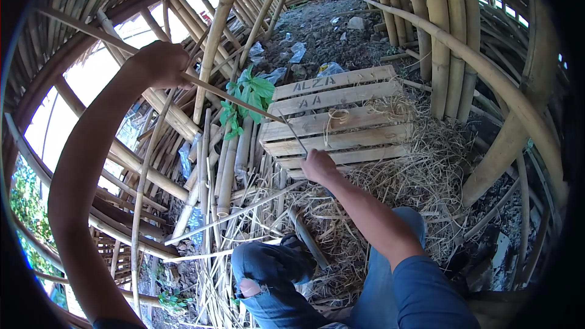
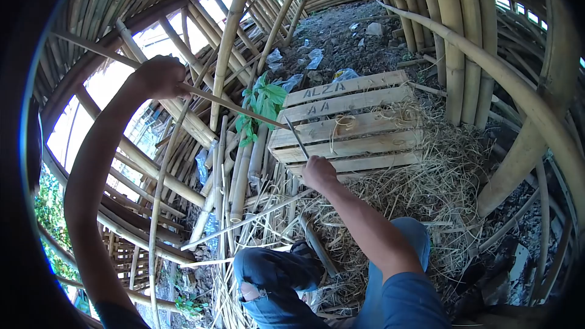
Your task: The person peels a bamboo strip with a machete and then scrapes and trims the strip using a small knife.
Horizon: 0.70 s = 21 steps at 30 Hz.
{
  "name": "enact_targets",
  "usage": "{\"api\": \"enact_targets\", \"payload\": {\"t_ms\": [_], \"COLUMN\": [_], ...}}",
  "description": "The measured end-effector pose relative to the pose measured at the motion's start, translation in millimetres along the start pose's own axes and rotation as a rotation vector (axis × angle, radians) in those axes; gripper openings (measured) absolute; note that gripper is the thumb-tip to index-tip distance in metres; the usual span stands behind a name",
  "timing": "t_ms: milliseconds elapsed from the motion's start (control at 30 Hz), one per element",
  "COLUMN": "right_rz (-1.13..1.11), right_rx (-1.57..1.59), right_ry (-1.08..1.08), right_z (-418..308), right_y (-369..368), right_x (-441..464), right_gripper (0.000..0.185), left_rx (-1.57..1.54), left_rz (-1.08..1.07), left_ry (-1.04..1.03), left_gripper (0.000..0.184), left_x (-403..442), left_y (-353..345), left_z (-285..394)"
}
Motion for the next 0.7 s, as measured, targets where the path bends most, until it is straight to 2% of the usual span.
{"api": "enact_targets", "payload": {"t_ms": [133, 200, 233, 300, 433, 500, 533, 567, 633, 700], "right_rz": [0.026, 0.091, 0.088, -0.171, -0.035, 0.189, 0.448, 0.444, 0.332, 0.296], "right_rx": [0.056, -0.235, -0.235, 0.492, 0.684, 0.470, -0.051, -0.054, 0.391, 0.320], "right_ry": [-0.034, 0.361, 0.362, -0.088, -0.086, 0.156, 0.520, 0.522, 0.166, 0.139], "right_z": [5.9, -8.6, -5.0, -6.3, -5.3, -24.6, -48.2, -55.3, -46.8, -29.5], "right_y": [-11.0, -16.7, -21.8, 1.7, -12.6, 4.7, 18.5, 26.5, 41.7, 21.2], "right_x": [-0.2, 5.0, 7.9, -12.3, 0.1, -1.7, -12.9, -17.6, -21.3, -11.4], "right_gripper": [0.037, 0.040, 0.040, 0.040, 0.041, 0.034, 0.035, 0.035, 0.034, 0.036], "left_rx": [0.009, 0.014, 0.021, 0.026, 0.022, 0.011, 0.005, 0.001, 0.019, 0.011], "left_rz": [0.044, 0.050, 0.059, 0.021, 0.021, 0.027, 0.036, 0.034, 0.100, 0.064], "left_ry": [-0.009, -0.023, -0.039, -0.015, -0.015, -0.019, -0.026, -0.024, -0.032, -0.030], "left_gripper": [0.041, 0.041, 0.041, 0.041, 0.042, 0.043, 0.044, 0.044, 0.044, 0.045], "left_x": [-0.5, 0.3, 0.2, -1.2, -0.9, -0.5, 0.3, 1.9, 6.9, 8.8], "left_y": [-5.4, -8.0, -9.0, -7.7, -3.8, -0.7, 0.8, -1.5, -1.9, 1.3], "left_z": [-4.9, -5.5, -5.1, -3.5, -2.6, -1.3, -1.3, -2.9, -4.3, -1.9]}}
Point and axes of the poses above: each hand's wrist, its own x-axis towards the middle knuckle, its own y-axis out of the back of the hand, z = x × y, the point moved 6 cm from there along x, towards the middle knuckle, and after that the axes turned 1 degree about -x, right-handed, at the moved point
